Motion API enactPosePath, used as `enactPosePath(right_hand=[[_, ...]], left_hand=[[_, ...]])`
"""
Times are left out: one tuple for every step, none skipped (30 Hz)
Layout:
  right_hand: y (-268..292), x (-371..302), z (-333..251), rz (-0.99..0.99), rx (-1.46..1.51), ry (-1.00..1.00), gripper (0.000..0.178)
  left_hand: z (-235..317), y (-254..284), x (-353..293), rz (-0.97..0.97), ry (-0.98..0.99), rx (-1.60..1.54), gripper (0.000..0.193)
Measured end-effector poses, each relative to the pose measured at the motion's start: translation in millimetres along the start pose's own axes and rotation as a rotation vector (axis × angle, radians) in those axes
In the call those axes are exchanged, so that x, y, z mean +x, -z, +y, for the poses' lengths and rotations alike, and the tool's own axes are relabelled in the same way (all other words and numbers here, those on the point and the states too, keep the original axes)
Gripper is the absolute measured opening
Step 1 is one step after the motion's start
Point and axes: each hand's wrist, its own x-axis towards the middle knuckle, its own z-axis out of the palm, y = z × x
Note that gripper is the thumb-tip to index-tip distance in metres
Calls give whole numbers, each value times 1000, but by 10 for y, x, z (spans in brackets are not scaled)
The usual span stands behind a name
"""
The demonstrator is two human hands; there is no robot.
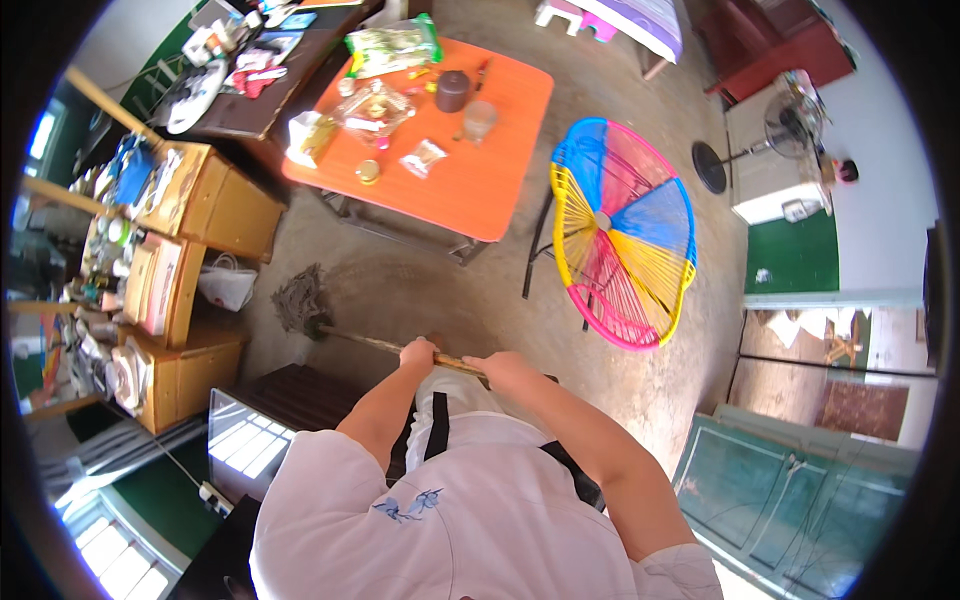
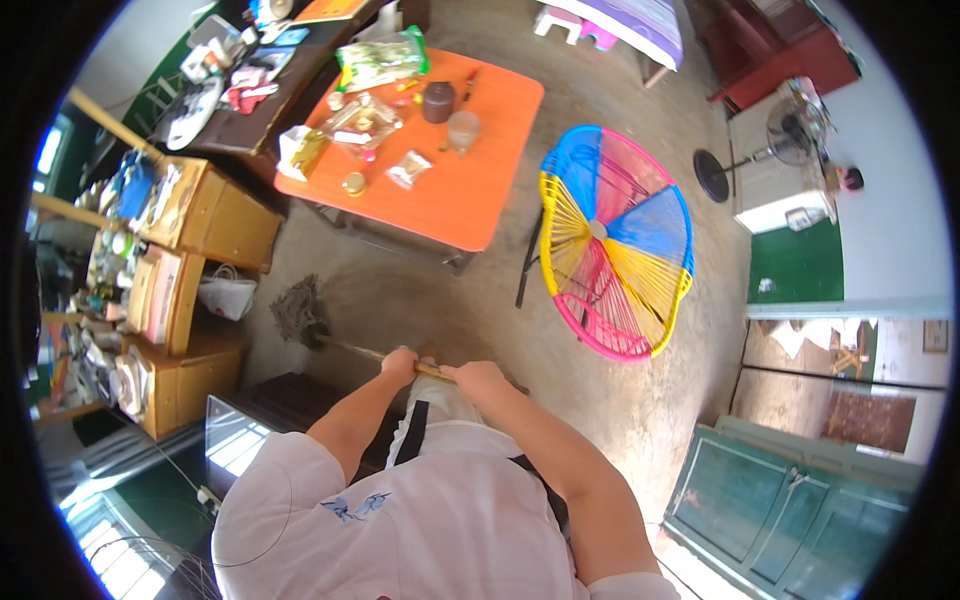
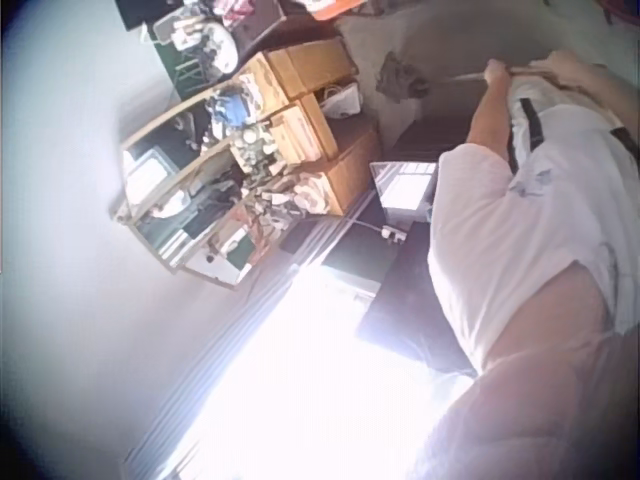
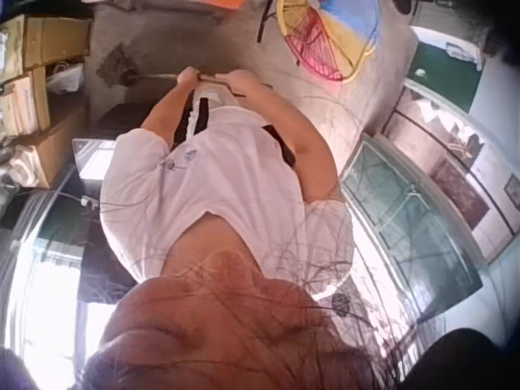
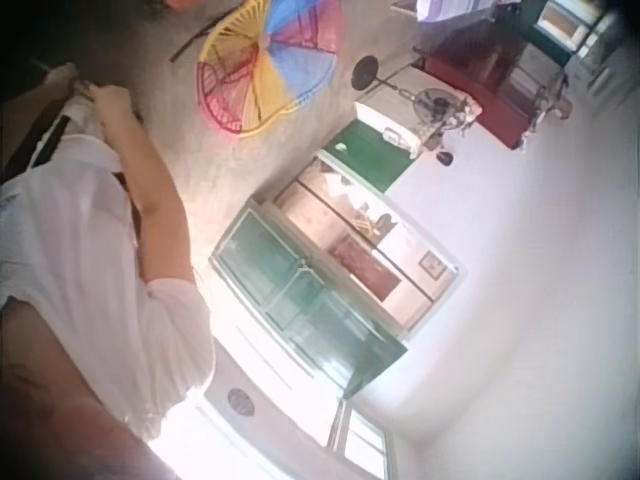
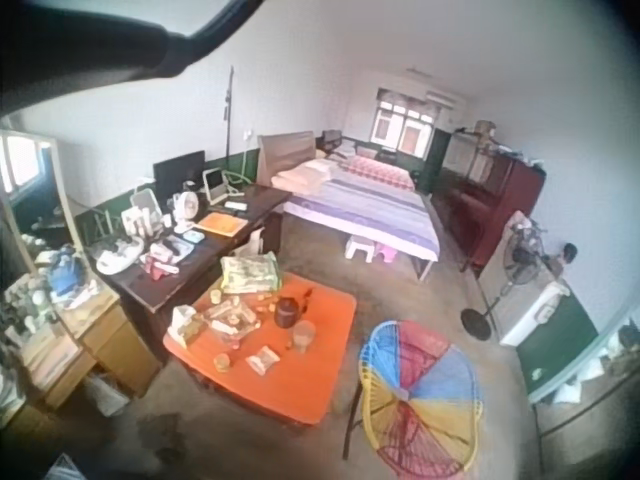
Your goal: The person mops the concrete floor of a bedroom using a traditional string mop. They move around furniture, including a bed, a colorful chair, and a desk, to clean the entire visible floor area.
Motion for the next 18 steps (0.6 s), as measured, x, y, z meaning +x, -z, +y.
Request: enactPosePath(right_hand=[[-76,-142,149,20,38,-23,57],[-168,-305,299,43,83,-50,57],[-237,-458,431,64,120,-75,58],[-282,-592,555,69,160,-111,58],[-284,-715,668,72,193,-140,58],[-296,-853,780,76,224,-168,58],[-329,-1021,906,118,179,-161,59],[-378,-1205,1041,158,139,-153,59],[-400,-1361,1148,195,90,-131,60],[-423,-1582,1226,265,53,-133,61],[-436,-1808,1285,331,26,-127,61],[-367,-2056,1298,231,73,-215,61],[-322,-2242,1330,130,117,-288,61],[-398,-2372,1427,116,140,-308,63],[-468,-2482,1488,98,154,-324,66],[-507,-2608,1537,57,182,-363,68],[-518,-2775,1582,20,207,-413,71],[-547,-2867,1603,-18,234,-462,74]], left_hand=[[197,-35,-2,10,-20,1,14],[420,-39,-14,35,-44,-3,14],[653,-20,-29,63,-65,-12,13],[848,-31,-28,93,-85,-23,12],[1021,-47,-4,155,-140,19,12],[1215,-69,3,163,-167,33,12],[1458,-105,12,173,-191,45,12],[1716,-110,-17,178,-214,61,12],[1915,-146,-29,177,-250,53,11],[2147,-197,-50,175,-273,42,10],[2364,-281,-80,165,-287,36,12],[2621,-330,-120,87,-301,50,13],[2835,-377,-156,12,-303,65,15],[2977,-583,-96,6,-354,58,14],[3060,-757,-57,4,-399,43,14],[3227,-798,-117,-22,-447,67,15],[3394,-787,-172,-45,-507,89,16],[3429,-839,-179,-62,-539,79,15]])
